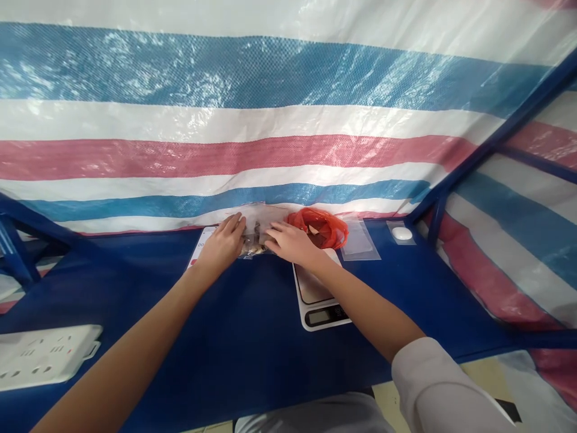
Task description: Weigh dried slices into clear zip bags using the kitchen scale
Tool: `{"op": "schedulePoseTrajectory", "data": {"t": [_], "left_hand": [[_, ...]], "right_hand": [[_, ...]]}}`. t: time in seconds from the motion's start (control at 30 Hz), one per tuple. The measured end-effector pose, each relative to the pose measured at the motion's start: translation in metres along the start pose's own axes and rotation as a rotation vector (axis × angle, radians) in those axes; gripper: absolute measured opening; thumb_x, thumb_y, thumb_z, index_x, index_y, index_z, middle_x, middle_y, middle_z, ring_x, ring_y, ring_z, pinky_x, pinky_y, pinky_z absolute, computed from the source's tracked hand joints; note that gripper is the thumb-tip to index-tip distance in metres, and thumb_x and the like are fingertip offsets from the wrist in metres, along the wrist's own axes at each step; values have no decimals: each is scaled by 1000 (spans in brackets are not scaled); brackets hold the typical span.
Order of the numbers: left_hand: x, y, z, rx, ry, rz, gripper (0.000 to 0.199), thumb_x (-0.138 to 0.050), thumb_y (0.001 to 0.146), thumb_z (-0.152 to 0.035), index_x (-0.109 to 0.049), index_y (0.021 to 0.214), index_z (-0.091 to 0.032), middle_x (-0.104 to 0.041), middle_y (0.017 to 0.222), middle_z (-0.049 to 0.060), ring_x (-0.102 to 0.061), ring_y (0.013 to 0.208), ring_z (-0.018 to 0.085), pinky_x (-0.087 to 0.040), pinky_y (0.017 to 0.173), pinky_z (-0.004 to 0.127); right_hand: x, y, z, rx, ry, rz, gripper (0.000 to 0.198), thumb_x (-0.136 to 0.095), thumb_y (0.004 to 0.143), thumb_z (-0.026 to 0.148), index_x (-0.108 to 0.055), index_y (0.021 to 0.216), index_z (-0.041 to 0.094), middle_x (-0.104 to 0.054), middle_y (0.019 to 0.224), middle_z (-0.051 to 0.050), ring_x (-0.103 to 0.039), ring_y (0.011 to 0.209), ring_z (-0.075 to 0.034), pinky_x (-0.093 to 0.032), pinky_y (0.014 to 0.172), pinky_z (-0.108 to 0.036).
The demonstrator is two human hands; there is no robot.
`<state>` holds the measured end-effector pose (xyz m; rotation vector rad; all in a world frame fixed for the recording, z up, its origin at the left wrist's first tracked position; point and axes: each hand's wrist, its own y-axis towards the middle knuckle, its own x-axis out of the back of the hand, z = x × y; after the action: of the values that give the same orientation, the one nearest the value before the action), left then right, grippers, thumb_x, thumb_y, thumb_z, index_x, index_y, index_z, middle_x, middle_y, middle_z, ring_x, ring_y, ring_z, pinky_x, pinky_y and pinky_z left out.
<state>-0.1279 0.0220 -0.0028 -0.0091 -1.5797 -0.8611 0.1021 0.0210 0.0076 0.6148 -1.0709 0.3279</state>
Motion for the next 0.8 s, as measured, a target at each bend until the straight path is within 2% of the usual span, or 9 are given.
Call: {"op": "schedulePoseTrajectory", "data": {"t": [0.13, 0.3, 0.6, 0.8], "left_hand": [[5, 4, -1, -17, -17, 1, 42, -45, 93, -25, -67, 125, -9, -63, 136, 24, -61, 125, 38, -53, 104, 51], [10, -1, -3, -29, -27, 30, 48, -44, 99, -43, -66, 127, -10, -58, 142, 24, -58, 129, 41, -52, 103, 55], [-4, -16, -4, 12, -40, 20, 51, -39, 103, -43, -62, 130, -8, -55, 146, 26, -53, 135, 41, -46, 110, 57], [1, -16, -9, 60, -34, 21, 53, -38, 103, -47, -64, 130, -10, -55, 147, 24, -53, 136, 40, -45, 110, 56]], "right_hand": [[-15, -4, 0, 83, -85, 24, 43, -50, 103, 39, -62, 137, 15, -61, 141, -16, -52, 137, -29, -47, 112, -41], [-21, -4, -2, 102, -105, -15, 47, -47, 104, 38, -57, 142, 12, -60, 143, -16, -50, 139, -30, -45, 114, -43], [-25, 2, 3, 146, -102, -4, 45, -43, 106, 33, -56, 142, 11, -60, 145, -14, -50, 140, -28, -45, 116, -41], [-17, 0, 4, 129, -60, -24, 47, -50, 103, 36, -57, 142, 12, -59, 146, -14, -51, 139, -28, -44, 117, -41]]}}
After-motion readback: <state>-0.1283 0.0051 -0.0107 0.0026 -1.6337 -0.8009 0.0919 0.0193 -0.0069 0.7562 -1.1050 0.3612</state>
